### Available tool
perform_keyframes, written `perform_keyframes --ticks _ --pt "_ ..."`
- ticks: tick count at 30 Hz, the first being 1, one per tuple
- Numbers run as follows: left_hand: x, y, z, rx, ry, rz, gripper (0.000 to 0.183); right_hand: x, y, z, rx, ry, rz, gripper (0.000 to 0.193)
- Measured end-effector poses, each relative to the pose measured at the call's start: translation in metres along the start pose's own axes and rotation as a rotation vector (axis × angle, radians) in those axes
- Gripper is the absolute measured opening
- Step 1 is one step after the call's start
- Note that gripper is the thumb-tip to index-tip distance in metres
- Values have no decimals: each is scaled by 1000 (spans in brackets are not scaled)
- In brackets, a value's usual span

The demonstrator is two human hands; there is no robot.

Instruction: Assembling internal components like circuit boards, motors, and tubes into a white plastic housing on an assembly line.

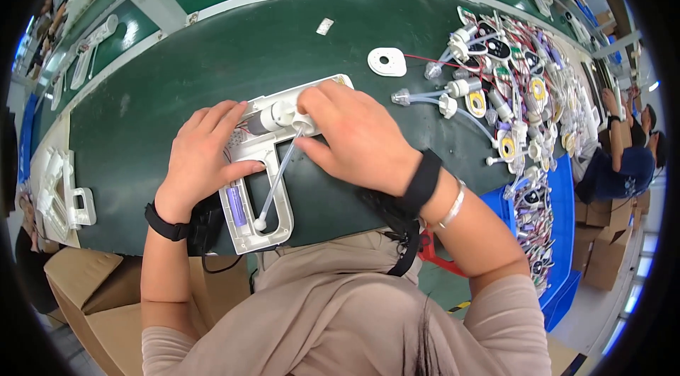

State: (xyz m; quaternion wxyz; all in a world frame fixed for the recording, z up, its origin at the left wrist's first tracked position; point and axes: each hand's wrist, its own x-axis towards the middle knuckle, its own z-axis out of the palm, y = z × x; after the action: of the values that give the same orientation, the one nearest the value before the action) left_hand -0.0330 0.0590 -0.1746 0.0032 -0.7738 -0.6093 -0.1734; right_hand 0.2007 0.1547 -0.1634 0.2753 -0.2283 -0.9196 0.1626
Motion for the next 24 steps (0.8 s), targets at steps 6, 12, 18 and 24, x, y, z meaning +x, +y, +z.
perform_keyframes --ticks 6,12,18,24 --pt "2 -8 -18 -100 -100 29 81 8 30 -26 318 -93 248 19" --pt "8 2 -12 -81 -147 18 82 6 23 -17 -64 -154 -239 23" --pt "4 0 1 -29 -37 -9 78 -7 23 1 -162 -199 -248 29" --pt "7 2 -1 -105 -56 -24 79 6 28 -3 -227 -198 -383 31"
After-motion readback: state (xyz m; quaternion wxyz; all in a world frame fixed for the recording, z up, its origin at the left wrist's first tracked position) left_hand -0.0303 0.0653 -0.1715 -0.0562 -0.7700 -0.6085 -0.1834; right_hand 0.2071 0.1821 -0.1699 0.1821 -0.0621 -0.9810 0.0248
